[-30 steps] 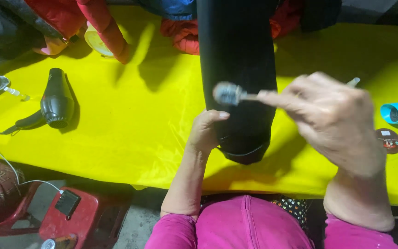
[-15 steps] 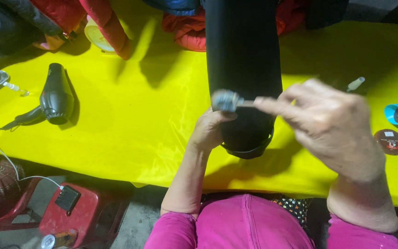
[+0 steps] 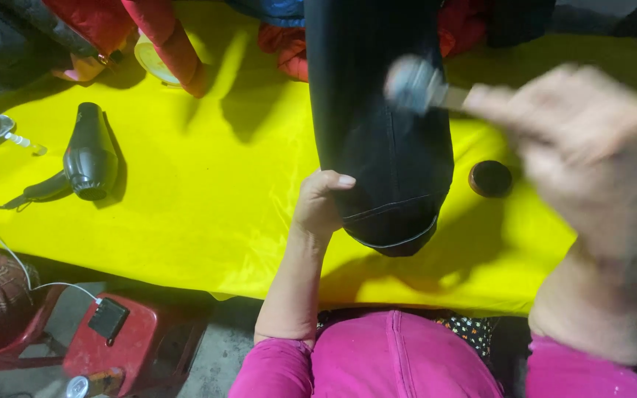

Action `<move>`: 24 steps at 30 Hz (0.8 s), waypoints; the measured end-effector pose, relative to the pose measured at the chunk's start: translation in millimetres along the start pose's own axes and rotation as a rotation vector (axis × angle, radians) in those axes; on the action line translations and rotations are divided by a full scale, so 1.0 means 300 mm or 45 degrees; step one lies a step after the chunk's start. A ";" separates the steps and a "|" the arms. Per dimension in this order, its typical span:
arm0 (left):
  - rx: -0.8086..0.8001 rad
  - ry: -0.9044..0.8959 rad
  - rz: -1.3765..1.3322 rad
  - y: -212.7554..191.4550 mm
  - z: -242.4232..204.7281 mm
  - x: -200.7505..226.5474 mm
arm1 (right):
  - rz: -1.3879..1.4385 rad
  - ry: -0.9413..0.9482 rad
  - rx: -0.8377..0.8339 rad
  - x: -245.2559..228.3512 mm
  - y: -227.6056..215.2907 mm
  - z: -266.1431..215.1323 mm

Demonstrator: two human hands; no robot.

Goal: The person cleans a black leather jacket sleeve using a small brush and a liquid from a small bottle. They apply the liquid with the brush, then use a blue hairdryer to dry the treated area. The person repeats the brushing and drying process on different sections of the sleeve.

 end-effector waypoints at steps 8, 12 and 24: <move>-0.096 -0.079 -0.062 0.001 -0.016 0.004 | -0.014 -0.007 0.191 0.072 0.065 0.096; 0.000 0.029 0.056 -0.013 -0.008 0.028 | -0.156 0.075 -0.184 0.028 0.032 -0.010; -0.037 -0.030 0.009 -0.011 -0.023 0.014 | -0.129 0.080 0.121 0.076 0.047 -0.027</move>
Point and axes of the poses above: each hand's wrist, its own z-axis towards the middle knuckle, its own y-axis out of the palm, x = y × z, the point moved 4 cm from there along z, towards the middle knuckle, and after that the axes turned 8 degrees about -z, right-handed, at the moved point
